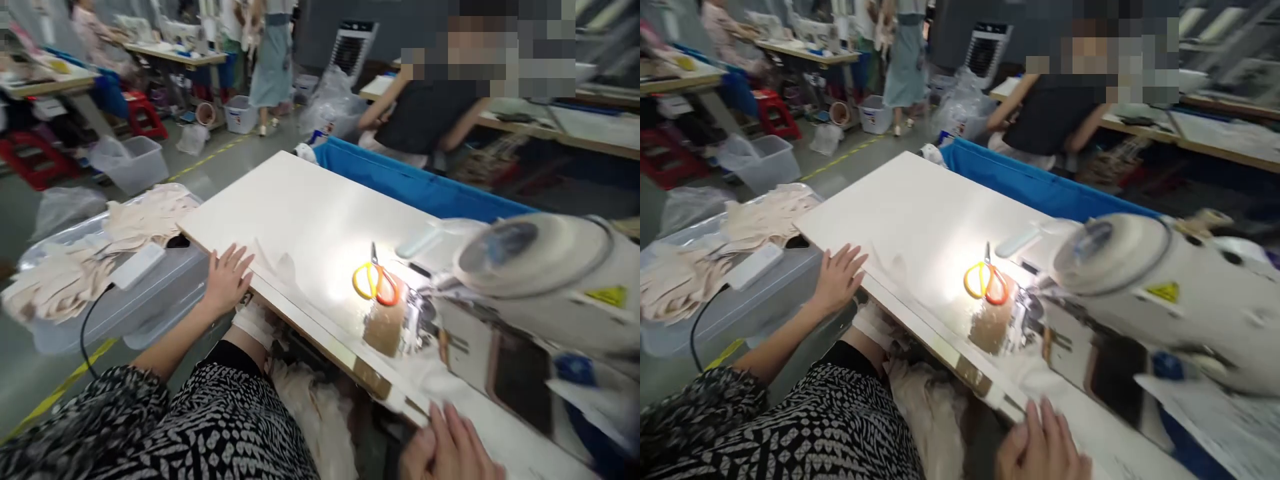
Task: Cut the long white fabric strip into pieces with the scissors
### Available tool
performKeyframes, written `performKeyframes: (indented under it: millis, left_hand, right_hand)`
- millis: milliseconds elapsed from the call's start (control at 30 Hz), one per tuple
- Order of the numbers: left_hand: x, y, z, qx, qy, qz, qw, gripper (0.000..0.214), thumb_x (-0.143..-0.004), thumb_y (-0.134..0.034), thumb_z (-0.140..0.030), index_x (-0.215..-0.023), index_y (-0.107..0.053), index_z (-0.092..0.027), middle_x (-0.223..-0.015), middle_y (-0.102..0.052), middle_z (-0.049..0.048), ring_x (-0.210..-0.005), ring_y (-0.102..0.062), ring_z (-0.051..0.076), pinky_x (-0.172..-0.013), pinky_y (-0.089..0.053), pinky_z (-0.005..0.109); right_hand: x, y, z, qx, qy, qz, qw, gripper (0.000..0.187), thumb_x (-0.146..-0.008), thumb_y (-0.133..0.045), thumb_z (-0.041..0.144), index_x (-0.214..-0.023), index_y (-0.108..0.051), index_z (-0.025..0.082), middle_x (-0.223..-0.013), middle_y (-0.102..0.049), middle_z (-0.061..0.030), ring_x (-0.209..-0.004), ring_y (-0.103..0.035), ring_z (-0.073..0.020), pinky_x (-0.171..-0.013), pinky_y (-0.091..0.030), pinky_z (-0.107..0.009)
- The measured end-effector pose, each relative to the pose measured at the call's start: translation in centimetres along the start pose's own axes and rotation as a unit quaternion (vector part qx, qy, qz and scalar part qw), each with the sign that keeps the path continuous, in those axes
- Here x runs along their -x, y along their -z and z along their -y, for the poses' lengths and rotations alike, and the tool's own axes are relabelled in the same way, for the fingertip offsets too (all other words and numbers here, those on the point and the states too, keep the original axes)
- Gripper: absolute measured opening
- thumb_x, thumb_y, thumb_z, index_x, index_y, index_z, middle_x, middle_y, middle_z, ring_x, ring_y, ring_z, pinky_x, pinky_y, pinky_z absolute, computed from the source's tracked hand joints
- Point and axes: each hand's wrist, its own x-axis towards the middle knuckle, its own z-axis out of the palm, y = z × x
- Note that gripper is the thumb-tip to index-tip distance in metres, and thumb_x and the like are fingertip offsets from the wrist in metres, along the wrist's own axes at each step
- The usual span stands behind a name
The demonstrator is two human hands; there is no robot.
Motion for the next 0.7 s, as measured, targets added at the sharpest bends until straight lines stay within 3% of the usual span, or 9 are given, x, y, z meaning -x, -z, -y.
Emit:
performKeyframes:
  millis: [100,300,533,700]
  left_hand:
    - [-0.3,0.1,0.1,0.001,-0.009,0.003,1.000,0.043,-0.096,-0.034,-0.037,-0.131,-0.053,-0.023,-0.141,-0.047,0.0086,-0.137,-0.032,0.029,-0.113,-0.012,0.057]
    - [-0.1,0.0,0.1,0.020,-0.020,-0.022,0.999,0.043,-0.095,-0.035,-0.036,-0.131,-0.053,-0.021,-0.141,-0.047,0.0116,-0.137,-0.032,0.030,-0.112,-0.012,0.056]
    - [0.0,0.0,0.4,0.032,-0.036,-0.043,0.998,0.043,-0.095,-0.039,-0.035,-0.134,-0.051,-0.021,-0.141,-0.047,0.0135,-0.137,-0.033,0.032,-0.111,-0.013,0.057]
    - [-0.2,-0.1,0.5,0.051,-0.043,-0.052,0.996,0.042,-0.094,-0.042,-0.034,-0.133,-0.052,-0.021,-0.139,-0.049,0.0150,-0.136,-0.033,0.033,-0.110,-0.014,0.059]
  right_hand:
    - [0.1,0.9,2.1,0.065,0.018,-0.026,0.997,0.046,-0.090,-0.048,0.020,-0.136,-0.050,0.022,-0.120,-0.063,-0.0168,-0.109,-0.059,-0.0383,-0.092,-0.039,-0.063]
    - [-0.9,1.5,5.6,0.040,-0.028,0.078,0.996,0.038,-0.095,-0.041,0.026,-0.130,-0.052,0.020,-0.132,-0.055,-0.0137,-0.124,-0.048,-0.0311,-0.103,-0.028,-0.058]
    - [-2.1,1.3,5.8,0.065,-0.076,0.126,0.987,0.036,-0.097,-0.037,0.026,-0.130,-0.049,0.017,-0.136,-0.052,-0.0134,-0.129,-0.042,-0.0274,-0.107,-0.023,-0.054]
    - [-3.2,1.5,5.6,0.031,-0.111,0.090,0.989,0.027,-0.096,-0.044,0.031,-0.115,-0.058,0.020,-0.126,-0.059,-0.0112,-0.121,-0.049,-0.0269,-0.107,-0.025,-0.053]
